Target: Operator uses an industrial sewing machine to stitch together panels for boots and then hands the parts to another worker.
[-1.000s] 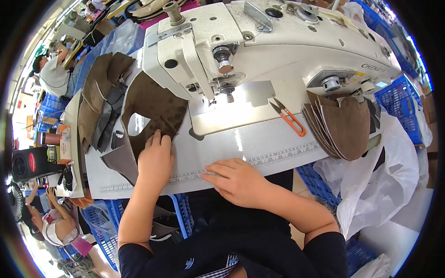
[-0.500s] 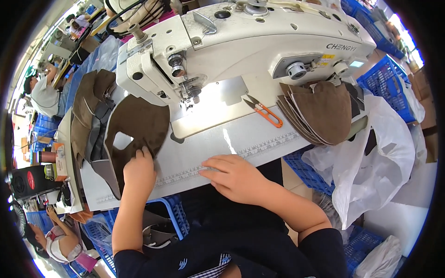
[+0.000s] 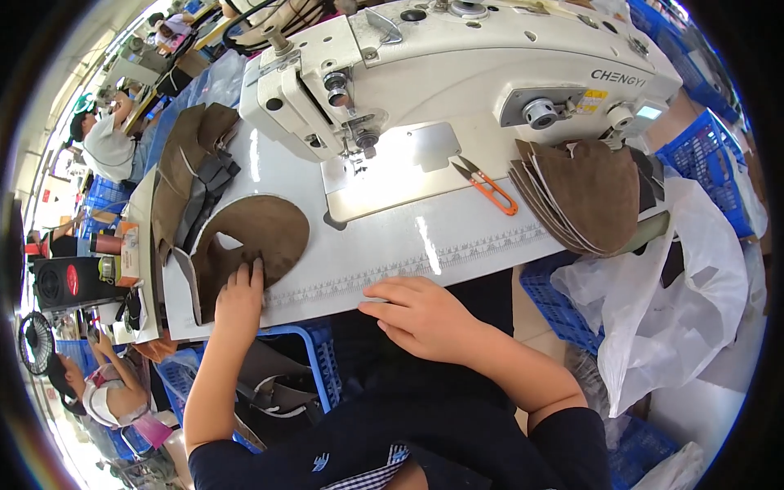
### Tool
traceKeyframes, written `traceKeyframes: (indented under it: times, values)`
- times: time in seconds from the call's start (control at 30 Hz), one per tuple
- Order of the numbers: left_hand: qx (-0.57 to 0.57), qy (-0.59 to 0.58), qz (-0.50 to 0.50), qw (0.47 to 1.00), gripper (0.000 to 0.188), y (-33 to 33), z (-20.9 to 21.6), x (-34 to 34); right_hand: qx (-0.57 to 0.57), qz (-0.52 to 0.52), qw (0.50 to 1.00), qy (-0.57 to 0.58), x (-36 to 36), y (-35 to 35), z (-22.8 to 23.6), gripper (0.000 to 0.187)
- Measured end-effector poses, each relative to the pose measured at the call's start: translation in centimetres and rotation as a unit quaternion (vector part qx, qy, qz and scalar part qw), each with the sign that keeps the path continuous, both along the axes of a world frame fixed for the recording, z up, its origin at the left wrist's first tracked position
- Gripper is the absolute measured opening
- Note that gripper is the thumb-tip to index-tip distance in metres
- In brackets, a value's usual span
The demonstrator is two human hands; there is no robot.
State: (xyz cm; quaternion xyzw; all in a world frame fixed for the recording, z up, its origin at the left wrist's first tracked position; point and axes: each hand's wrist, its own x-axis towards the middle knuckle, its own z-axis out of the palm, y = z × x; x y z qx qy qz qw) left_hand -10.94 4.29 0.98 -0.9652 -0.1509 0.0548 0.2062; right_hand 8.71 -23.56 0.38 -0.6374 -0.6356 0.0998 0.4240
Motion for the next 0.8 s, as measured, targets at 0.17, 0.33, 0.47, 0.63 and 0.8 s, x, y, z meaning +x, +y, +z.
traceKeyframes:
  times: [0.17, 0.33, 0.47, 0.63, 0.8]
  values:
    - [-0.039, 0.016, 0.034, 0.999, 0.060, -0.2, 0.2, -1.7, -0.002, 0.022, 0.999, 0.023, -0.6, -0.4, -0.2, 0.028]
    - [-0.060, -0.027, 0.020, 0.998, 0.051, -1.3, 0.3, -3.7, 0.004, 0.036, 0.999, 0.026, -1.0, -0.4, -0.3, 0.028]
    - [-0.208, -0.224, 0.077, 0.949, 0.029, -1.7, 2.6, -5.8, 0.004, 0.043, 0.999, 0.027, -0.9, 0.1, 0.1, 0.028]
    - [-0.430, -0.445, 0.346, 0.705, 0.010, 0.9, 8.1, -11.3, -0.012, 0.056, 0.998, 0.041, -1.1, 0.9, 0.2, 0.028]
    - [-0.554, -0.562, 0.308, 0.531, 0.025, 1.3, 9.0, -14.2, -0.010, 0.078, 0.996, 0.047, -1.8, 2.5, 0.1, 0.028]
